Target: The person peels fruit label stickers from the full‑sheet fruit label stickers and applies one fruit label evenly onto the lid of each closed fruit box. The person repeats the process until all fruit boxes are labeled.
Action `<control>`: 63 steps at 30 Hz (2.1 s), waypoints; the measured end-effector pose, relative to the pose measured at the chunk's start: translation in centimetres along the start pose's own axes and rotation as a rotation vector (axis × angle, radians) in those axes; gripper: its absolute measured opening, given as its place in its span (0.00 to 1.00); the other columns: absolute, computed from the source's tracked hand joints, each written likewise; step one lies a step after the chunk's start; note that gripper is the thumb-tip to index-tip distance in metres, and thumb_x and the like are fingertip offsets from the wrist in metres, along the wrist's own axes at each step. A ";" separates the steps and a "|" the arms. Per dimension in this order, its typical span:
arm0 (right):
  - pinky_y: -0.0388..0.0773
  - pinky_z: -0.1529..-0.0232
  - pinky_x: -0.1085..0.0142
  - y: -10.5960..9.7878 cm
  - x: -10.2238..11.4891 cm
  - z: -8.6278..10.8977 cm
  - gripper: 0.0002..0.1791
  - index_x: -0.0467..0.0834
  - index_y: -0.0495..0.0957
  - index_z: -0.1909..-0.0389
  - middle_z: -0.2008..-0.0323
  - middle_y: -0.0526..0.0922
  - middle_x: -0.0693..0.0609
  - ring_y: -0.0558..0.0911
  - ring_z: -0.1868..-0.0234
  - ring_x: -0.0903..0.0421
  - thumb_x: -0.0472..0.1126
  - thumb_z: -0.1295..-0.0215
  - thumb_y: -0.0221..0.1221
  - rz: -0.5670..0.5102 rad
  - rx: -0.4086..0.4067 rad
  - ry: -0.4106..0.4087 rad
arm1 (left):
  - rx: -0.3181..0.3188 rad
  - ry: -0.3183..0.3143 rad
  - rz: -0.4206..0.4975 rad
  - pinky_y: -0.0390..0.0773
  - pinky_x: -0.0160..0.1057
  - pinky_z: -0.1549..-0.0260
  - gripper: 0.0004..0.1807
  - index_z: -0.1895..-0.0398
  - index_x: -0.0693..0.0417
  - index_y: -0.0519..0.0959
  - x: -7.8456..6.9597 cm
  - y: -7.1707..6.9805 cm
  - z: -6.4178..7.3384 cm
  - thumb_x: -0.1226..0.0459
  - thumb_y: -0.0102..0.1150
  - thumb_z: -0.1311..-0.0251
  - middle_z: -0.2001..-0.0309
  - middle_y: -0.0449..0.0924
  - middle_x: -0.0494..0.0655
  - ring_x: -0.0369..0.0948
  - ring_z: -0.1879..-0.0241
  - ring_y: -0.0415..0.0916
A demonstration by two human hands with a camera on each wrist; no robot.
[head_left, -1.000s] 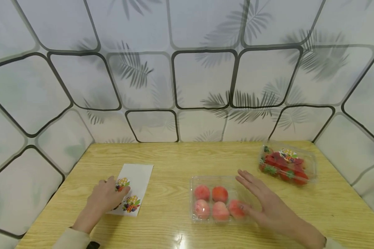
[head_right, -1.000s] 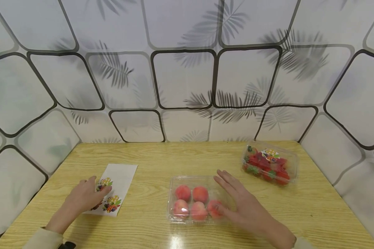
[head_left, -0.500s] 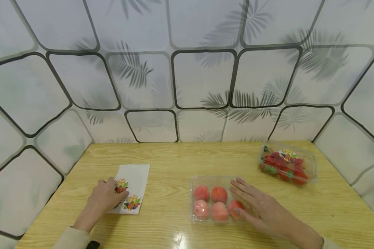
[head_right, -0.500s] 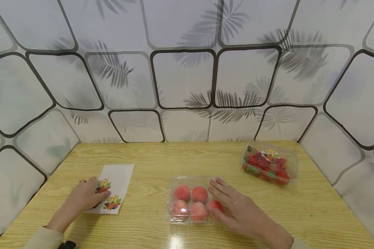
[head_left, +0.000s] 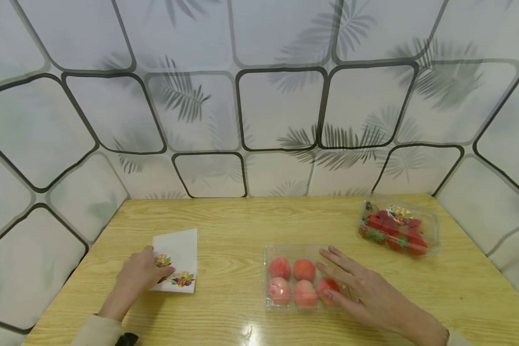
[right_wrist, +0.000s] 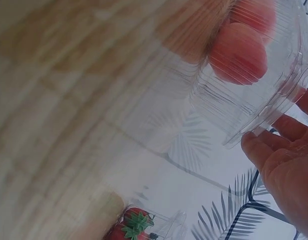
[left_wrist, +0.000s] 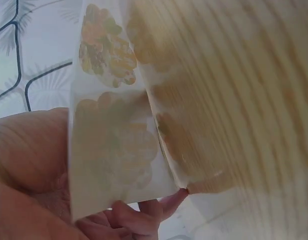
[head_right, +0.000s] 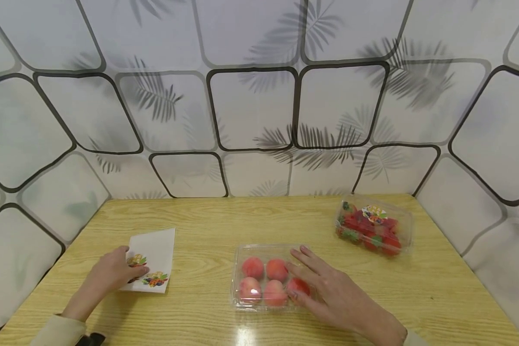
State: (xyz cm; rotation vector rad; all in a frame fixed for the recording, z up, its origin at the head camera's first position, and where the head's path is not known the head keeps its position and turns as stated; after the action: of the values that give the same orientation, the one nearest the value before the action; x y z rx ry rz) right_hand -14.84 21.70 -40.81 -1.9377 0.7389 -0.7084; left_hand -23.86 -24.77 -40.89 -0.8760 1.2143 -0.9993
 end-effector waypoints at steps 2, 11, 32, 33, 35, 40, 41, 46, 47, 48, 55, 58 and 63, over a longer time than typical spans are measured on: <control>0.87 0.52 0.53 0.0 0.0 0.0 0.31 0.54 0.73 0.28 0.24 0.67 0.53 0.63 0.21 0.58 0.49 0.32 0.66 0.001 0.000 -0.003 | 0.022 -0.020 0.020 0.80 0.54 0.64 0.41 0.47 0.82 0.69 0.2 -0.1 -0.1 0.51 0.73 0.43 0.58 0.80 0.73 0.61 0.61 0.81; 0.86 0.52 0.53 0.2 -0.2 0.2 0.31 0.55 0.73 0.28 0.23 0.66 0.54 0.65 0.22 0.56 0.50 0.32 0.65 0.000 0.004 0.009 | 0.080 -0.051 0.067 0.81 0.57 0.57 0.51 0.32 0.85 0.58 0.3 0.3 -0.3 0.52 0.70 0.41 0.40 0.70 0.83 0.67 0.50 0.78; 0.85 0.49 0.49 0.2 0.0 0.3 0.30 0.58 0.72 0.28 0.25 0.69 0.51 0.67 0.23 0.53 0.52 0.30 0.63 0.003 0.031 0.040 | -0.045 0.018 0.370 0.81 0.57 0.49 0.21 0.47 0.63 0.80 -0.7 -0.6 0.4 0.52 0.57 0.26 0.40 0.79 0.70 0.64 0.41 0.77; 0.85 0.49 0.49 0.3 0.0 0.3 0.30 0.58 0.72 0.28 0.25 0.69 0.51 0.67 0.23 0.52 0.52 0.30 0.63 0.003 0.029 0.039 | -0.052 0.017 0.393 0.81 0.55 0.50 0.21 0.48 0.63 0.80 -0.8 -0.7 0.5 0.53 0.58 0.27 0.41 0.80 0.69 0.63 0.41 0.78; 0.85 0.50 0.50 0.2 0.0 0.3 0.30 0.58 0.72 0.28 0.25 0.69 0.51 0.68 0.24 0.52 0.52 0.30 0.63 0.005 0.030 0.039 | -0.059 0.007 0.444 0.83 0.48 0.55 0.21 0.48 0.64 0.80 -0.9 -0.8 0.6 0.53 0.59 0.27 0.43 0.81 0.67 0.58 0.47 0.82; 0.86 0.50 0.51 0.2 0.0 0.2 0.29 0.57 0.73 0.28 0.25 0.70 0.51 0.68 0.24 0.51 0.52 0.29 0.63 0.006 0.035 0.042 | -0.055 0.002 0.601 0.85 0.38 0.61 0.21 0.46 0.66 0.78 -1.4 -0.6 0.7 0.56 0.61 0.28 0.49 0.84 0.60 0.41 0.56 0.83; 0.86 0.50 0.50 0.2 0.0 0.2 0.29 0.57 0.73 0.28 0.25 0.70 0.51 0.68 0.24 0.51 0.53 0.29 0.63 0.004 0.036 0.043 | -0.048 0.003 0.630 0.86 0.37 0.61 0.21 0.45 0.66 0.78 -1.5 -0.6 0.7 0.56 0.61 0.28 0.49 0.84 0.59 0.40 0.55 0.83; 0.85 0.49 0.50 0.1 0.0 0.2 0.30 0.58 0.72 0.28 0.24 0.69 0.51 0.67 0.24 0.52 0.53 0.29 0.63 -0.001 0.045 0.052 | -0.024 0.040 0.717 0.87 0.39 0.59 0.20 0.41 0.62 0.76 -2.6 -0.6 1.1 0.57 0.59 0.27 0.49 0.83 0.56 0.43 0.50 0.84; 0.85 0.49 0.50 0.1 0.0 0.2 0.30 0.58 0.72 0.27 0.24 0.69 0.51 0.68 0.24 0.52 0.53 0.29 0.63 -0.004 0.046 0.054 | -0.023 0.050 0.724 0.87 0.39 0.59 0.20 0.40 0.61 0.75 -2.8 -0.7 1.2 0.57 0.58 0.26 0.49 0.83 0.55 0.43 0.49 0.84; 0.85 0.49 0.50 0.1 0.0 0.2 0.30 0.58 0.72 0.27 0.24 0.69 0.51 0.68 0.24 0.52 0.53 0.29 0.62 -0.004 0.048 0.056 | -0.025 0.063 0.731 0.87 0.39 0.59 0.20 0.39 0.60 0.75 -3.0 -0.8 1.3 0.57 0.58 0.26 0.49 0.82 0.56 0.44 0.49 0.84; 0.85 0.49 0.49 0.1 0.0 0.1 0.30 0.59 0.72 0.28 0.25 0.69 0.52 0.68 0.24 0.52 0.54 0.29 0.63 -0.003 0.047 0.060 | -0.021 0.121 0.791 0.87 0.39 0.60 0.20 0.37 0.59 0.73 -4.4 -1.5 1.9 0.58 0.58 0.26 0.52 0.81 0.53 0.37 0.54 0.84; 0.85 0.49 0.50 0.0 0.0 0.1 0.30 0.59 0.72 0.28 0.25 0.69 0.52 0.68 0.24 0.53 0.53 0.30 0.63 -0.004 0.044 0.058 | 0.000 0.135 0.825 0.86 0.39 0.61 0.20 0.39 0.60 0.74 -5.2 -1.8 2.2 0.58 0.59 0.27 0.53 0.81 0.50 0.34 0.57 0.84; 0.85 0.49 0.50 0.0 0.1 0.1 0.30 0.58 0.72 0.28 0.24 0.69 0.52 0.67 0.23 0.54 0.53 0.29 0.63 -0.003 0.045 0.056 | 0.014 0.146 0.866 0.86 0.39 0.62 0.19 0.41 0.62 0.75 -6.5 -2.2 2.8 0.59 0.60 0.27 0.55 0.82 0.47 0.35 0.58 0.85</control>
State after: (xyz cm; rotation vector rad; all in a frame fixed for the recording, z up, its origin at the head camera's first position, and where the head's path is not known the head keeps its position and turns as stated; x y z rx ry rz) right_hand -14.72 21.70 -40.83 -1.8854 0.7484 -0.7777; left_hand -21.77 -19.29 -36.32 -0.1965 1.5067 -0.3624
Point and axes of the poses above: each hand's wrist, its own z-axis away from the middle knuckle, its own y-axis out of the palm, x = y × z, the point moved 4 cm from there along -z, towards the middle knuckle
